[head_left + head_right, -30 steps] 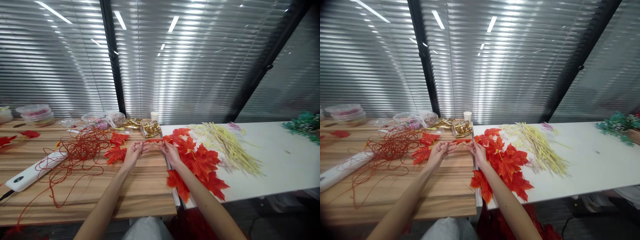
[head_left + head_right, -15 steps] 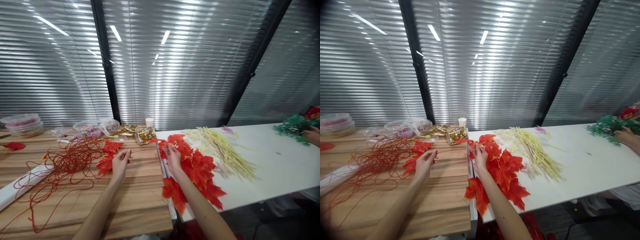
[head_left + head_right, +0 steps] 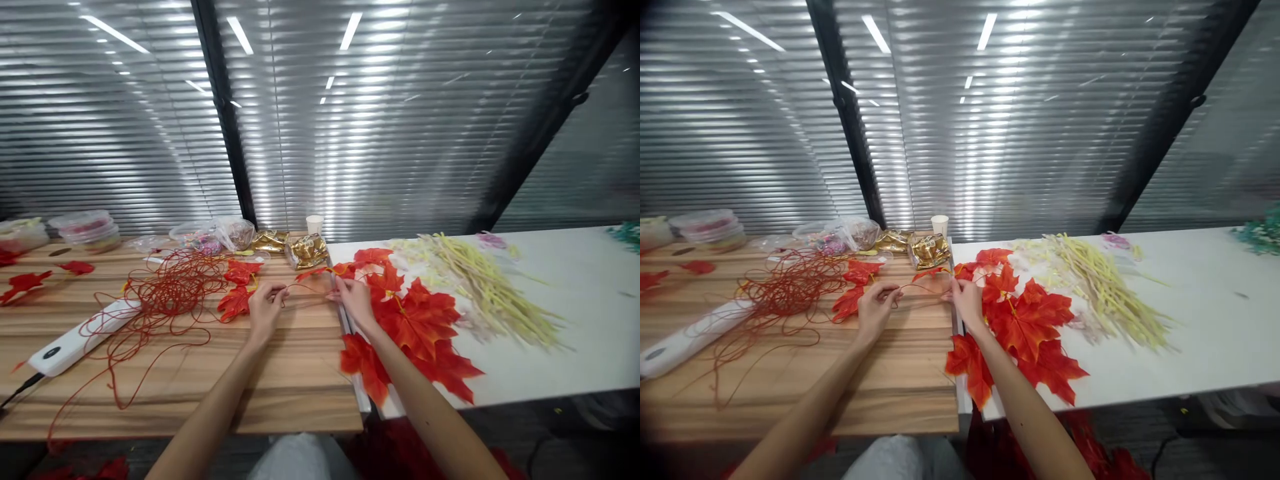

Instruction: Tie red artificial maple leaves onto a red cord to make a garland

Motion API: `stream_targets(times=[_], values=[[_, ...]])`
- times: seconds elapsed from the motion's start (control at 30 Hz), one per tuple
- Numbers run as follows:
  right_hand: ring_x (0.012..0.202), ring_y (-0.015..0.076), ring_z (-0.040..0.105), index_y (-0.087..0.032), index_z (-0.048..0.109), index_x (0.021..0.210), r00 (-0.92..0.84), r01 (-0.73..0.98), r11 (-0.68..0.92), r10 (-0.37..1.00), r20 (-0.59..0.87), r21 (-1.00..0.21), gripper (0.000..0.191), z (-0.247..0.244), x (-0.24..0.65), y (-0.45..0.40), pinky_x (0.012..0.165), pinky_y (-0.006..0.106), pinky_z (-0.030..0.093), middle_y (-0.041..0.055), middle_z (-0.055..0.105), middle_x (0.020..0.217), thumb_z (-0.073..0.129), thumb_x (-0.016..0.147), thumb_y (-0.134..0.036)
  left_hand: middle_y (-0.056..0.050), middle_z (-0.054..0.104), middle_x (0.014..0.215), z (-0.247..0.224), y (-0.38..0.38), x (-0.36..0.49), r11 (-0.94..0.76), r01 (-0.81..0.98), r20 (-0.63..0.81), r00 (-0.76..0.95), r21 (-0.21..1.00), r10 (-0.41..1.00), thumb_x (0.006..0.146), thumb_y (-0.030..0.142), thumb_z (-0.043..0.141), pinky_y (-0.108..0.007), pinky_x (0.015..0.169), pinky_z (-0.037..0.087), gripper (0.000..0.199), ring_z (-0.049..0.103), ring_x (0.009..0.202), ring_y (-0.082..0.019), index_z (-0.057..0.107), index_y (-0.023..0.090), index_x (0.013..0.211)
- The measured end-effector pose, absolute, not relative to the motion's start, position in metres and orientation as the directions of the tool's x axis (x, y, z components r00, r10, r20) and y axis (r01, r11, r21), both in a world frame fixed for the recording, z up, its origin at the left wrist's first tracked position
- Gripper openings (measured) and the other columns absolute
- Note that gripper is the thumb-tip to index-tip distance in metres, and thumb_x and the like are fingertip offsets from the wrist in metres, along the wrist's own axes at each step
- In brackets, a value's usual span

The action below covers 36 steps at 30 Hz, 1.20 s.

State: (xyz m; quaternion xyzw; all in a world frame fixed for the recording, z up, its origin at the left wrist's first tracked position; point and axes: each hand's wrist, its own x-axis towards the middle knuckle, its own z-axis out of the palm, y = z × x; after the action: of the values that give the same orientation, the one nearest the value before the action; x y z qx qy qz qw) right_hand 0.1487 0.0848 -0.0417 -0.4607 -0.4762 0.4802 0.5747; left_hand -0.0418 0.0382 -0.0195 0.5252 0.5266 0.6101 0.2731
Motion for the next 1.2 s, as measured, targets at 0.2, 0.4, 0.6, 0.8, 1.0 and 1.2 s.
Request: stream_targets(times=[0.2,0.4,0.6,0.8,1.0,1.2], values=[[0.043,0.0112,0.041,-0.019,0.047,0.04,0.28,0.474,0.308,0.835,0.473,-0.825,0.036,-0.017,0.17,0.078,0.051,0.024,0.03,-0.0015,0.043,0.038,0.065,0.068,-0.034,-0.004,0.061,0.068,-0.01,0.031,-0.041,-0.301,0.295,0.381,-0.269,0.907,0.885,0.067,0.026,0.063,-0.026,0.063,0.043,0.007,0.055,0.064,-0.017,0.066,0.02,0.069],[0.065,0.0147,0.053,-0.022,0.068,0.077,-0.077,0.089,0.546,0.837,0.541,-0.833,0.013,-0.002,0.128,0.037,0.061,0.025,0.041,0.0031,0.064,0.08,0.063,0.07,-0.032,-0.004,0.064,0.065,0.001,0.023,-0.028,-0.261,0.198,0.287,-0.113,0.945,0.951,0.065,0.029,0.065,-0.026,0.054,0.043,0.011,0.052,0.054,-0.014,0.067,0.019,0.066],[0.047,0.0128,0.051,-0.023,0.068,0.093,-0.239,-0.051,0.387,0.89,0.388,-0.92,0.023,-0.024,0.094,0.029,0.05,0.024,0.041,0.0004,0.064,0.064,0.056,0.076,-0.032,-0.004,0.061,0.063,-0.002,0.031,-0.035,-0.184,0.02,0.185,-0.041,0.983,0.982,0.059,0.031,0.069,-0.022,0.045,0.038,0.018,0.05,0.053,-0.012,0.064,0.014,0.064],[0.042,0.0122,0.049,-0.019,0.069,0.068,-0.305,-0.096,0.313,0.894,0.327,-0.945,0.023,-0.028,0.1,0.036,0.044,0.023,0.037,-0.0002,0.06,0.052,0.056,0.076,-0.035,-0.001,0.056,0.065,-0.009,0.033,-0.032,-0.198,-0.02,0.197,-0.018,0.98,0.98,0.059,0.034,0.071,-0.02,0.049,0.036,0.023,0.047,0.053,-0.008,0.06,0.014,0.063],[0.057,0.0135,0.055,-0.02,0.068,0.07,-0.247,-0.037,0.517,0.824,0.51,-0.855,0.021,-0.021,0.099,0.03,0.058,0.024,0.042,0.002,0.065,0.07,0.054,0.079,-0.033,-0.007,0.061,0.084,0.001,0.036,-0.056,-0.191,-0.006,0.188,-0.13,0.982,0.973,0.071,0.043,0.058,-0.024,0.063,0.042,0.031,0.056,0.074,-0.015,0.057,0.015,0.083],[0.042,0.0099,0.047,-0.016,0.059,0.065,-0.275,-0.092,0.382,0.878,0.392,-0.92,0.034,-0.025,0.097,0.032,0.043,0.021,0.036,-0.001,0.054,0.053,0.046,0.082,-0.043,-0.014,0.058,0.111,-0.013,0.049,-0.106,-0.005,0.887,0.4,-0.203,0.461,0.894,0.074,0.028,0.056,-0.038,0.091,0.034,0.038,0.049,0.105,-0.026,0.055,0.013,0.109]])
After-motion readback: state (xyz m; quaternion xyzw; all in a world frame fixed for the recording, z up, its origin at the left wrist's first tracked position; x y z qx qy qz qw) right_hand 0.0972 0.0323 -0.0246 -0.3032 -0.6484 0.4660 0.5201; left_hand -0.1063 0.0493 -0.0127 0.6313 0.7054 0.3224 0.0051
